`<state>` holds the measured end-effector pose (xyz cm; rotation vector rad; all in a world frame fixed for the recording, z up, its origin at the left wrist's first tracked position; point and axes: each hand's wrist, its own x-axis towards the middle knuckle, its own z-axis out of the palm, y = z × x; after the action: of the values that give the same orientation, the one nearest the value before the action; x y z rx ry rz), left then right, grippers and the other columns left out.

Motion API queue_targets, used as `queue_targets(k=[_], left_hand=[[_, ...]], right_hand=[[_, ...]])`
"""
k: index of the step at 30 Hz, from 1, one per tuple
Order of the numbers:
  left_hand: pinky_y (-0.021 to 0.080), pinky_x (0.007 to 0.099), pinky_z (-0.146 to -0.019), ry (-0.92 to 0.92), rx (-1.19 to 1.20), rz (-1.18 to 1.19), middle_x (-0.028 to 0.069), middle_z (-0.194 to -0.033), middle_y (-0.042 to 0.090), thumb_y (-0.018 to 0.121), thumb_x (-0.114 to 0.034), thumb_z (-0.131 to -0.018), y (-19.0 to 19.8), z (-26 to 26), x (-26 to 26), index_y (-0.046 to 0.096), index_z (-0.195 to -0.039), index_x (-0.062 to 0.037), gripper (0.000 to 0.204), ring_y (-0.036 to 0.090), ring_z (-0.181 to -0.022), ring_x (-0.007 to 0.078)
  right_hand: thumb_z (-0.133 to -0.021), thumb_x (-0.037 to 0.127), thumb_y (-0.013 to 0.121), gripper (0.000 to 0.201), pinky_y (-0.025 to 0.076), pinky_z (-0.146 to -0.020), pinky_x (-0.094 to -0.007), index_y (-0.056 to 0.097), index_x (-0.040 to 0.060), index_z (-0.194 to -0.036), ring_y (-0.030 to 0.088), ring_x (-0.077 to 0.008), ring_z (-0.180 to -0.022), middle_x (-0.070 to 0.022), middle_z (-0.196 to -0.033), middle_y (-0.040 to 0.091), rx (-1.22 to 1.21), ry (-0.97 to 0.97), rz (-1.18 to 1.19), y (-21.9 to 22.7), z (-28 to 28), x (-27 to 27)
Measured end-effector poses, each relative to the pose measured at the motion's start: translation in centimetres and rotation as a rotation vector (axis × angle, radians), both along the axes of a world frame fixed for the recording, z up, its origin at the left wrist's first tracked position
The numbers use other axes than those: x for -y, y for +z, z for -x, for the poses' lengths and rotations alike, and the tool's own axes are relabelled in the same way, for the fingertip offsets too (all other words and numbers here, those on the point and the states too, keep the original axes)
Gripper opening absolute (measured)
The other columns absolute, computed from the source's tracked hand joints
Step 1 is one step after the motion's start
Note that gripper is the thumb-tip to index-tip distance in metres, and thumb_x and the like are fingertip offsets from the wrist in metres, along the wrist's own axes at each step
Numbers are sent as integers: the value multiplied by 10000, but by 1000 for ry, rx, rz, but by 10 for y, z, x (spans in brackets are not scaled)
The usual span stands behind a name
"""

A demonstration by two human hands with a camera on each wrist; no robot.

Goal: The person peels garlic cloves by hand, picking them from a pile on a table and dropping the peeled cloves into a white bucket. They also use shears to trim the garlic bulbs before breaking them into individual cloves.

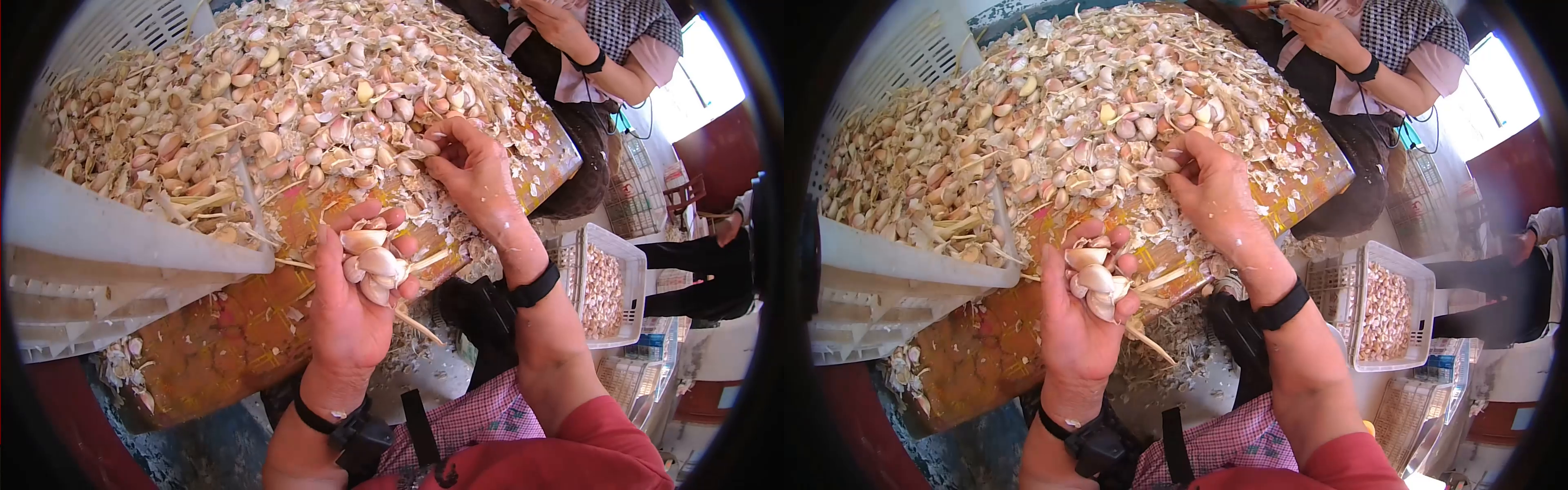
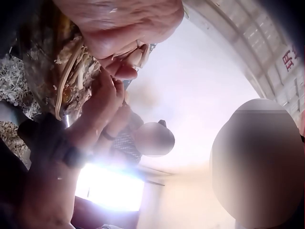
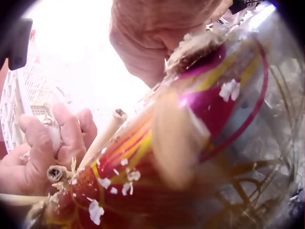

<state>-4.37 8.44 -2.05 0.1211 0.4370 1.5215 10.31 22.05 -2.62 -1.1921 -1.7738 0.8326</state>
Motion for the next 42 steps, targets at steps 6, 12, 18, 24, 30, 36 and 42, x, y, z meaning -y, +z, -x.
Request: queue_targets(k=[6,12,18,24,30,36,42], left_hand=[[511,304,-676,14,-20,-46,123,-1180,564,337,-404,-1026,-6,0,-3,462,-1272,-68,435,590,-959,184],[481,324,-863,29,-40,-106,106,-1182,561,280,-351,-1046,-5,-4,-3,431,-1304,-51,423,567,-1056,190],[483,296,-810,35,-145,-45,92,-1130,572,314,-400,-1030,-7,-4,-3,443,-1273,-72,428,571,-1006,164],[470,273,-672,26,-95,67,98,-1107,572,327,-378,-1031,-1,-7,-3,465,-1245,-77,394,564,-923,151],[454,267,-619,-20,52,-48,113,-1107,560,371,-362,-1023,-5,-1,-2,486,-1218,-61,376,561,-904,162],[461,266,-605,-23,77,-48,120,-1096,565,367,-354,-1025,-4,-1,-4,485,-1217,-63,368,562,-906,163],[462,262,-587,-3,82,-31,128,-1093,562,376,-350,-1022,-4,0,-2,485,-1217,-67,361,567,-902,176]], right_hand=[[-763,51,702,263,498,-649,-307,624,10,-1010,636,-212,-732,-120,-891,640,333,78,-282,75,2,53],[-768,41,659,215,502,-634,-375,599,28,-974,631,-322,-755,-145,-883,576,300,405,-196,68,13,81],[-744,18,700,185,497,-607,-340,590,24,-893,650,-246,-716,-104,-824,588,106,441,33,66,9,74],[-750,44,746,165,515,-652,-291,669,66,-894,660,-186,-728,-54,-829,662,-187,619,-94,90,-4,83],[-878,118,650,178,512,-514,-279,714,-39,-823,631,-224,-605,-181,-863,649,-821,902,-350,114,-5,121],[-859,11,614,129,500,-516,-333,694,-30,-766,606,-237,-581,-186,-855,637,-705,1025,-133,148,-30,128],[-869,7,590,191,515,-528,-336,679,-45,-708,593,-249,-536,-208,-843,622,-1092,828,-237,126,-2,140]])
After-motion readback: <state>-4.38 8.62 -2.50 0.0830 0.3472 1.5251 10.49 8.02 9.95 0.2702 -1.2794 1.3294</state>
